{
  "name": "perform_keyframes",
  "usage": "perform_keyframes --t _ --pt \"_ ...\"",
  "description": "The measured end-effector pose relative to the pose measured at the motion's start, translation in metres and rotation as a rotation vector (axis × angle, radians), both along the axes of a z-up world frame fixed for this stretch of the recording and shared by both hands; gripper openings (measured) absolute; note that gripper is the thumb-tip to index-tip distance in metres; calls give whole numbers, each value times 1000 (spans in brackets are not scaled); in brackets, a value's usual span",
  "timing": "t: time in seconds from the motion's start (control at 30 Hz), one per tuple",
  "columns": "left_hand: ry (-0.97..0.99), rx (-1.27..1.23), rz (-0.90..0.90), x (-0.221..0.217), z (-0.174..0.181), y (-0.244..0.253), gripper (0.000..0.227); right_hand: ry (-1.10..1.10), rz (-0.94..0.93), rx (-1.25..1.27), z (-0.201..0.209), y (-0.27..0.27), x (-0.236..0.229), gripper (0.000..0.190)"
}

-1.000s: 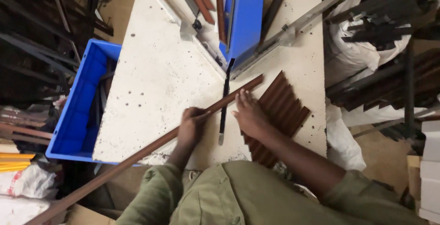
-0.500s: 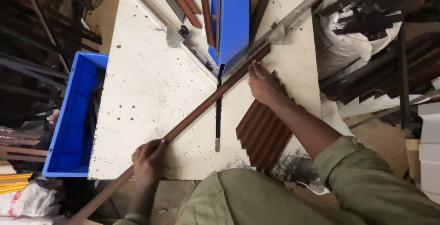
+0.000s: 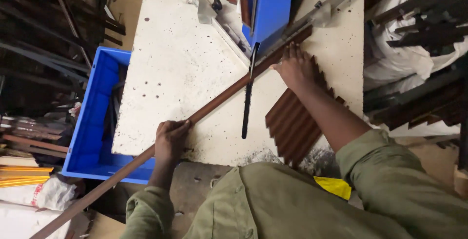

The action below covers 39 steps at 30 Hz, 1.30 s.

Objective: Cutting pieces of wood molding into mitered frame segments using a manual guillotine miter trimmer.

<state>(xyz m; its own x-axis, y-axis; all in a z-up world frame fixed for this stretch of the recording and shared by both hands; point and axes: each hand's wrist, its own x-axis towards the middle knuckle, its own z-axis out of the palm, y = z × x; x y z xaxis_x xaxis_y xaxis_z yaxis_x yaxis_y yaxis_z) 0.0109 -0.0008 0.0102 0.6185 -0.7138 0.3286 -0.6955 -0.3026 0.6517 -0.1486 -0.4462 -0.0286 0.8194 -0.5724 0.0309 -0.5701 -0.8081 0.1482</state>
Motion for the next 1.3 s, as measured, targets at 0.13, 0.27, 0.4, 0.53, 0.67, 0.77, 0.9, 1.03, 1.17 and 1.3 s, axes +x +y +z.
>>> perform_keyframes --t 0.13,0.27,0.4,0.53,0.67,0.77,0.9,1.03,1.17,1.3 --pt "38 28 -3 8 12 -7 25 50 -32 45 5 -3 6 92" --pt "63 73 16 10 17 -8 19 108 -48 173 14 -12 10 100" --pt "26 64 21 5 3 -3 19 306 -67 327 92 30 12 97" --pt "-71 15 28 -6 -8 -3 20 415 -98 398 88 67 -31 84" --pt "-47 22 67 -26 -15 -14 20 296 -62 375 60 87 -64 78" --pt "-35 19 59 -48 -19 -54 21 157 9 371 42 108 -59 78" --pt "-14 -28 -7 -64 -25 -121 25 -25 165 352 -17 117 -30 82" --pt "12 -140 -79 -63 -23 -141 33 -32 140 219 -29 77 -13 82" --pt "-197 -132 -72 -64 -35 -105 26 11 88 190 -28 23 2 77" --pt "-464 22 92 -56 -62 -49 36 5 91 204 -30 0 -4 75"
